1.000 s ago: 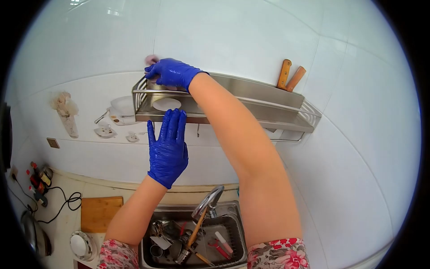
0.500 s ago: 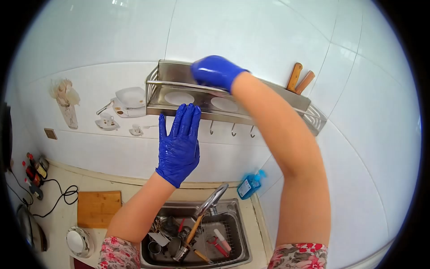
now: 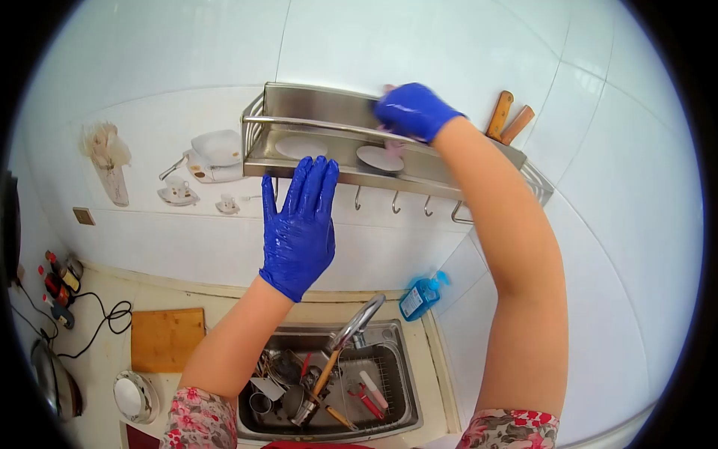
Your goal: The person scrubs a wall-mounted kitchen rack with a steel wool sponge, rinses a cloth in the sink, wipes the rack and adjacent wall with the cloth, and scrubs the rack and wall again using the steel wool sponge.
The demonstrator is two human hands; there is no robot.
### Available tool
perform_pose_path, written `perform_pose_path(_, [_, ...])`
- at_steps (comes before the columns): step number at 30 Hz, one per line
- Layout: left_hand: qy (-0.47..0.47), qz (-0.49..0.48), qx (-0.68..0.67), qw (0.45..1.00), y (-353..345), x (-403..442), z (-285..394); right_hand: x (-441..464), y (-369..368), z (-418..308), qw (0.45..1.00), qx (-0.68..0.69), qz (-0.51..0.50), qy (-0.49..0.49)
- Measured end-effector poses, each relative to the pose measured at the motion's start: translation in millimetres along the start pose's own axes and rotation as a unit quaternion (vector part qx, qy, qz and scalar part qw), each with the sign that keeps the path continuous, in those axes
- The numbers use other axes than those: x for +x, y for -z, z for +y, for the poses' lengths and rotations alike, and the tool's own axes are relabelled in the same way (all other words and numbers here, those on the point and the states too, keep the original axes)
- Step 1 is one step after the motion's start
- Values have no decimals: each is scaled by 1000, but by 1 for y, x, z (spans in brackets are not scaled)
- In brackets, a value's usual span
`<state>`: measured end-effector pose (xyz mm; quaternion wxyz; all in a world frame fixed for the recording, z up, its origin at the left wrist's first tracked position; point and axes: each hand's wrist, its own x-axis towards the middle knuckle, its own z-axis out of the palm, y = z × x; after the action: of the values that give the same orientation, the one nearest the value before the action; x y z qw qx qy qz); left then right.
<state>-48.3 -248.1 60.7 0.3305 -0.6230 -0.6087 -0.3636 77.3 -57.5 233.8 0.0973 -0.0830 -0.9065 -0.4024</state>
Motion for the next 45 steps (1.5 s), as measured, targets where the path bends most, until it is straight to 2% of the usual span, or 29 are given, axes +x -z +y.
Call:
perform_pose_path(1, [0,9,5,1000,-1,0,0,-12,11,0,990,-35,-99,-92])
perform_pose_path(2, [-1,14,9,1000,-3,-1,0,-28,-3,22,992,-15,-74,-97])
perform_pose_path(3, [-2,23,1,1000,-6,-2,-2,-47,-2,30,993,35,6,-113])
perform_pose_path(4, [-10,25,7,1000,-5,-3,-3,-65,-10,37,953,199,110,-199])
perform_pose_path(6, [-20,21,2,1000,-1,-3,-5,-95,6,28,867,318,300,-239])
perform_pose_path(7, [-20,17,-9,1000,2,-7,-5,-113,25,7,843,255,313,-354])
perform_pose_path(10, [-10,55,-87,995,7,-24,-4,-158,66,-102,746,283,445,-406])
perform_pose_path(12, [-1,61,-130,990,16,-46,5,-208,44,-165,686,328,409,-505])
perform_pose_path(14, [8,49,-171,984,14,-74,13,-253,-4,-241,590,495,392,-503])
perform_pose_path(16, [25,21,-218,975,13,-105,25,-275,-49,-316,460,605,224,-610])
perform_pose_path(17, [23,9,-248,968,4,-125,26,-275,-64,-353,423,619,197,-632])
perform_pose_path(18, [52,-3,-313,948,-10,-146,28,-269,-71,-384,334,662,182,-646])
perform_pose_path(19, [119,-34,-391,912,-17,-163,33,-281,-104,-418,220,741,188,-605])
perform_pose_path(20, [295,-83,-573,760,-26,-184,39,-269,-103,-432,158,782,164,-580])
perform_pose_path(21, [345,-104,-638,681,-42,-204,35,-253,-106,-441,154,787,167,-574])
perform_pose_path(23, [509,-151,-721,446,-50,-218,36,-227,-108,-459,90,841,159,-509])
perform_pose_path(24, [507,-152,-720,449,-53,-225,37,-216,-108,-461,89,841,163,-508])
perform_pose_path(26, [555,-159,-774,261,-54,-239,39,-199,-110,-461,34,863,164,-477])
perform_pose_path(30, [560,-135,-782,239,-68,-262,36,-191,-123,-479,28,857,164,-488])
perform_pose_path(32, [525,-223,-797,198,-86,-282,27,-187,-118,-485,102,868,134,-467])
perform_pose_path(33, [529,-219,-796,197,-82,-285,30,-187,-120,-488,99,869,129,-467])
perform_pose_path(35, [549,-225,-743,309,-75,-292,40,-187,-127,-495,165,867,110,-457])
perform_pose_path(36, [556,-234,-719,344,-78,-296,37,-192,-129,-494,93,901,103,-411])
perform_pose_path(37, [561,-231,-718,342,-85,-307,32,-192,-126,-491,90,902,97,-411])
perform_pose_path(39, [578,-223,-692,371,-100,-328,21,-189,-123,-485,-2,916,51,-397])
perform_pose_path(41, [632,-166,-660,370,-109,-343,11,-190,-144,-496,-41,911,50,-406])
perform_pose_path(42, [509,-229,-577,596,-116,-356,-6,-192,-158,-506,-77,904,54,-418])
perform_pose_path(43, [346,-277,-449,776,-119,-365,-23,-195,-172,-515,-79,905,47,-416])
perform_pose_path(45, [165,-309,-279,894,-123,-381,-39,-198,-200,-536,-120,901,68,-411])
